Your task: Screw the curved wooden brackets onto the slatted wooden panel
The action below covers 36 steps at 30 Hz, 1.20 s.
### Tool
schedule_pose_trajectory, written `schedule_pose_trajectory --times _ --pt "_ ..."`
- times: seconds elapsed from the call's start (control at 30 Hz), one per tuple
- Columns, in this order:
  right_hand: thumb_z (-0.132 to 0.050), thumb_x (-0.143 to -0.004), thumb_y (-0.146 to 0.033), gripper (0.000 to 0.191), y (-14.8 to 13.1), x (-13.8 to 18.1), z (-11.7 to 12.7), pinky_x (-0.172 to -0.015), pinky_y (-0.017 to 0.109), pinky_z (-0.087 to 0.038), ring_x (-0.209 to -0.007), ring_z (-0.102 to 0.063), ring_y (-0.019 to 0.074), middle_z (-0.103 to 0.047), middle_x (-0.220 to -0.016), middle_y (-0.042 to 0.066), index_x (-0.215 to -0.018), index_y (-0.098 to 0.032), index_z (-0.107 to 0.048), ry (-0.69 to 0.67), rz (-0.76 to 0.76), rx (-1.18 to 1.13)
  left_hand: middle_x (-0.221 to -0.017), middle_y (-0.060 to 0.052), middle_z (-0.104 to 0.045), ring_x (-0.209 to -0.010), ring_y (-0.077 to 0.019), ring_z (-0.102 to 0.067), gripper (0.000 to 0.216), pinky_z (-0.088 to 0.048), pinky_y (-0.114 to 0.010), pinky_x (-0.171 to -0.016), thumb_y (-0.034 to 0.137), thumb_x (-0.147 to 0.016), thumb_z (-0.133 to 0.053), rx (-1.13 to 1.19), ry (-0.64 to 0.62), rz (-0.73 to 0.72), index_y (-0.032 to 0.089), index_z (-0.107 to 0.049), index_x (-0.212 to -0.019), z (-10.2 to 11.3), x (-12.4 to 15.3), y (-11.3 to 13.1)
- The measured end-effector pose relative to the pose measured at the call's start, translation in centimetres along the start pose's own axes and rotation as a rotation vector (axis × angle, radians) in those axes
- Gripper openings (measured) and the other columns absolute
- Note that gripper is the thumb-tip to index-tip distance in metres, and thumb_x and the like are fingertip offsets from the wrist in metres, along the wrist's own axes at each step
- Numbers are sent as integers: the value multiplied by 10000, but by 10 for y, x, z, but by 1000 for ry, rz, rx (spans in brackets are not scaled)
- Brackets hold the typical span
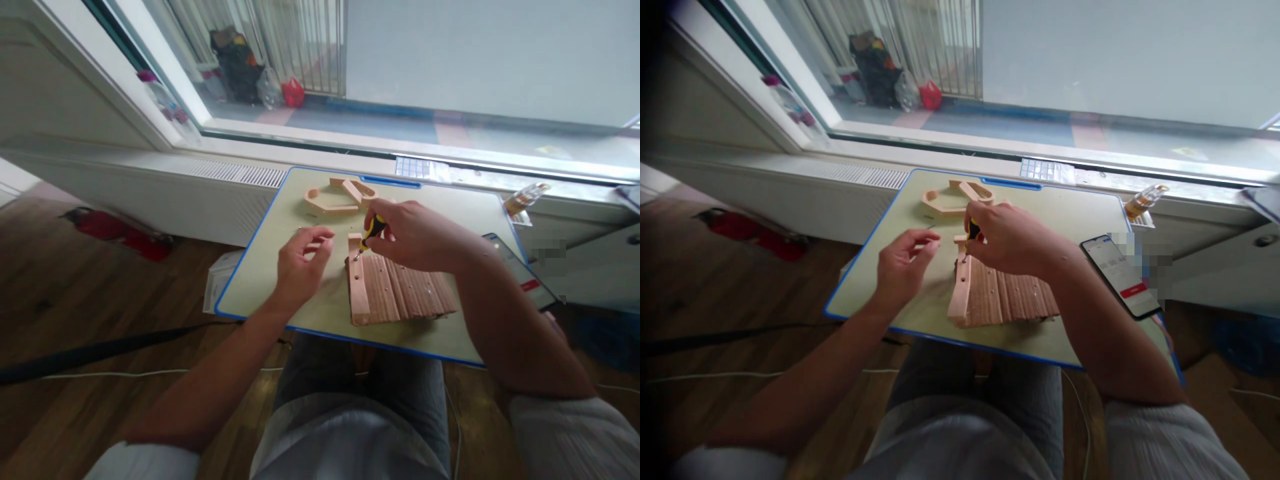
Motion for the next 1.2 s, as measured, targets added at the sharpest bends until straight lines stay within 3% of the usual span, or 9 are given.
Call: schedule_pose_trajectory --times 0.1,0.27,0.47,0.53,0.63,0.7,0.97,1.03,1.2 --pt "-661 -980 -358 229 -6 1 -1 -712 368 -401 -804 -647 225 -774 -962 103 -1134 -190 -685 14 21 -5 -1184 -62 -823 -1018 -201 -760 356 -604 -363 -916 223 -847 -712 81 41 -58 228 -760 -1200 -1 -25 10" --pt "-667 -980 -347 230 -8 4 0 -708 360 -405 -795 -640 213 -769 -980 98 -1144 -186 -680 21 7 36 -1316 -134 -781 -1172 -261 -744 697 -587 -359 -927 247 -694 -754 195 -489 -7 191 -668 -1383 -60 -41 -9" --pt "-663 -964 -303 185 -5 4 -2 -745 366 -450 -854 -694 227 -796 -1007 98 -1117 -199 -676 14 -10 12 -1296 -143 -775 -1152 -268 -761 633 -612 -353 -906 155 -623 -687 258 -666 62 192 -746 -1252 -70 -44 -23" --pt "-659 -972 -335 203 -4 4 -4 -731 368 -443 -854 -700 234 -799 -1008 106 -1122 -199 -671 3 -13 4 -1210 -119 -785 -1026 -230 -771 499 -595 -350 -863 138 -622 -664 320 -529 96 183 -748 -1112 -62 -68 -15" --pt "-651 -989 -383 218 -6 4 -6 -722 371 -431 -855 -695 243 -794 -1007 120 -1111 -202 -647 1 0 -1 -1036 -71 -765 -875 -181 -735 363 -571 -343 -810 157 -657 -586 485 52 170 205 -677 -1005 -25 -112 -12" --pt "-643 -994 -392 203 -7 4 -5 -701 370 -411 -821 -670 238 -782 -976 120 -1082 -211 -620 11 -1 17 -961 -52 -736 -829 -173 -718 321 -569 -341 -799 184 -689 -579 551 249 249 215 -640 -1002 -21 -123 -17" --pt "-589 -995 -295 242 -15 8 -4 -790 397 -472 -930 -702 268 -801 -1119 158 -1212 -189 -611 -39 15 -12 -1020 -98 -808 -929 -215 -755 416 -595 -355 -838 199 -610 -676 467 -365 184 185 -784 -1011 -56 -67 -23" --pt "-592 -1002 -311 223 -12 7 -5 -780 391 -473 -926 -705 265 -803 -1115 153 -1193 -199 -611 -53 -2 -25 -1206 -114 -829 -1064 -225 -769 567 -608 -338 -872 167 -620 -717 385 -640 141 217 -810 -1177 -66 -41 -21" --pt "-610 -988 -315 140 -3 4 -3 -755 382 -467 -873 -691 246 -802 -1046 134 -1089 -217 -612 -38 -47 -12 -1279 -119 -843 -1163 -301 -809 763 -654 -427 -973 248 -609 -970 363 -930 146 262 -788 -1350 -73 -20 -17"
Point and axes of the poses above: each hand's wrist, its own x-axis away from the middle knuckle, its own z-axis out of the back of the hand, y = z × x, the point moved 10 cm from there along -x, towards the middle knuckle
